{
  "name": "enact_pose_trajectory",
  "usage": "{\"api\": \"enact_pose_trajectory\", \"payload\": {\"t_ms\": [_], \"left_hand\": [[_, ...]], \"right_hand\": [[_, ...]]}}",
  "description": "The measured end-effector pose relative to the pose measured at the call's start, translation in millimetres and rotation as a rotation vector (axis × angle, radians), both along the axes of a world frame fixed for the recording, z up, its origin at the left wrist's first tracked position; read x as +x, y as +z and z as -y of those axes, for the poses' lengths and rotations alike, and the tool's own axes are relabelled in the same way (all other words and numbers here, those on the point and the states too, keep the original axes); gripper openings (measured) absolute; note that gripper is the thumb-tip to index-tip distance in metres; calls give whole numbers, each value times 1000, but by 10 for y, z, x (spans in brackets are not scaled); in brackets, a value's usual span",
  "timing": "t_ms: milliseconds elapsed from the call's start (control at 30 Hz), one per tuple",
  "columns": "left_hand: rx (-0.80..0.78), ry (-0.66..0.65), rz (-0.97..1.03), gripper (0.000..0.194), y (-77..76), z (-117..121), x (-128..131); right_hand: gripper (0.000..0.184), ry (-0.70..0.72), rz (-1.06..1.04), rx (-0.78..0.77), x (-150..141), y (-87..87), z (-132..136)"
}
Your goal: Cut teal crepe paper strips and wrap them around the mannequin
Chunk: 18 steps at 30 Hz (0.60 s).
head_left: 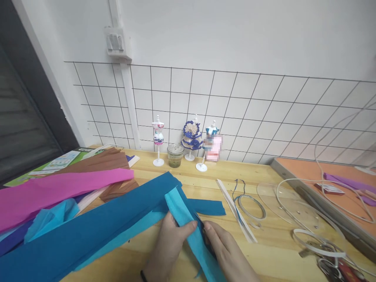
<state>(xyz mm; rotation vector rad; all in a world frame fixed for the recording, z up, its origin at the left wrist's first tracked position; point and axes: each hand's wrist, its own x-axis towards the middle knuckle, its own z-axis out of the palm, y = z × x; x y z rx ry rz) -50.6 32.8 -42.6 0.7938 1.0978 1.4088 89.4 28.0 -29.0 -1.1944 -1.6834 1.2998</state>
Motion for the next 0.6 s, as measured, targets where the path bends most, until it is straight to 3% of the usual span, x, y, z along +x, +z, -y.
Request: {"api": "enact_pose_trajectory", "payload": {"t_ms": [600], "left_hand": [[6,15,69,18,38,-13,15]], "right_hand": [[37,13,-13,32,-62,57,28]]}}
